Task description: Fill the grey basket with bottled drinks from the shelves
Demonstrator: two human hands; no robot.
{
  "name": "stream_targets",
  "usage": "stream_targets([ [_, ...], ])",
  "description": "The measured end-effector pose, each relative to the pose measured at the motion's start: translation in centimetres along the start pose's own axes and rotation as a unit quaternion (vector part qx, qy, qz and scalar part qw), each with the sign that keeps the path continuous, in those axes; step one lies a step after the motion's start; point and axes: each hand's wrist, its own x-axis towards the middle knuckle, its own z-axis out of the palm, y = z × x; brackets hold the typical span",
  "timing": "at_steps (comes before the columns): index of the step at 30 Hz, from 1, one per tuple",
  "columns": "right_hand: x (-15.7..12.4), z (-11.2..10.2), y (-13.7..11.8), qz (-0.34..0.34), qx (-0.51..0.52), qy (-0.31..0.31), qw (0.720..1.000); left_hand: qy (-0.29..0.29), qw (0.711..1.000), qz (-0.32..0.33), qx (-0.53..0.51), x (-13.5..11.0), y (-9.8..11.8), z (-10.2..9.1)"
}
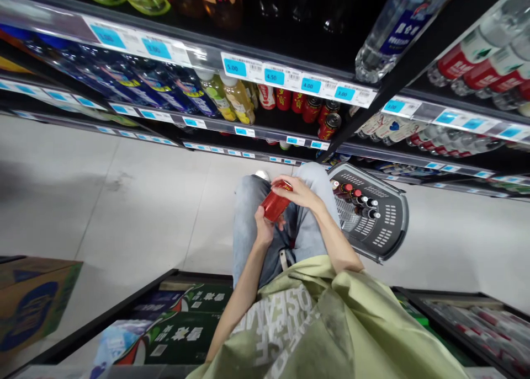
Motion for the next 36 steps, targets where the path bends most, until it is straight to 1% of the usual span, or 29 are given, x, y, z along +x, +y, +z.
stream_targets([
  [2,-1.7,-0.9,-1.0,0.01,-0.087,-0.031,0.996,0.008,0.999,-0.031,-0.025,-0.1,0.0,0.1],
  [3,-2.6,-1.2,-1.4,0.019,-0.112,-0.048,0.992,0.01,0.998,-0.049,-0.03,-0.1,0.0,0.1],
  [6,-5.3,-1.9,-1.6,0.044,-0.121,-0.078,0.989,0.004,0.995,-0.1,-0.017,-0.2,-0.1,0.0],
  [9,-7.5,-2.0,-1.0,0.055,-0.106,-0.055,0.991,-0.023,0.992,-0.122,0.022,-0.1,-0.6,0.0],
  [11,-8.8,-2.1,-0.6,0.054,-0.097,-0.017,0.994,-0.05,0.991,-0.109,0.052,0.0,-0.9,0.1],
  [15,-11.1,-2.5,0.1,0.049,-0.072,0.072,0.994,-0.098,0.983,-0.06,0.14,0.5,-1.3,0.1],
  [18,-12.9,-3.2,1.1,0.04,-0.02,0.139,0.989,-0.143,0.964,-0.048,0.22,0.9,-1.2,0.2],
  [20,-13.9,-3.8,2.4,0.031,0.029,0.196,0.98,-0.167,0.95,-0.042,0.261,1.2,-1.0,0.4],
  [22,-15.1,-4.6,4.2,0.037,0.077,0.26,0.962,-0.18,0.941,-0.037,0.284,1.5,-0.8,0.7],
  [24,-16.3,-5.5,6.3,0.068,0.137,0.314,0.937,-0.18,0.937,-0.035,0.296,1.7,-0.7,1.0],
  [27,-18.7,-7.0,9.4,0.124,0.216,0.369,0.896,-0.182,0.928,-0.04,0.323,2.0,-0.7,1.5],
  [29,-20.6,-8.1,11.0,0.148,0.206,0.411,0.876,-0.184,0.919,-0.043,0.347,2.1,-0.7,1.8],
  [32,-23.5,-9.5,13.0,0.172,0.135,0.477,0.851,-0.185,0.903,-0.039,0.385,2.3,-0.6,2.2],
  [34,-25.2,-10.1,14.1,0.199,0.101,0.501,0.836,-0.185,0.896,-0.036,0.402,2.3,-0.5,2.4],
  [36,-26.8,-10.3,15.1,0.229,0.087,0.51,0.825,-0.183,0.895,-0.036,0.406,2.2,-0.4,2.4],
])
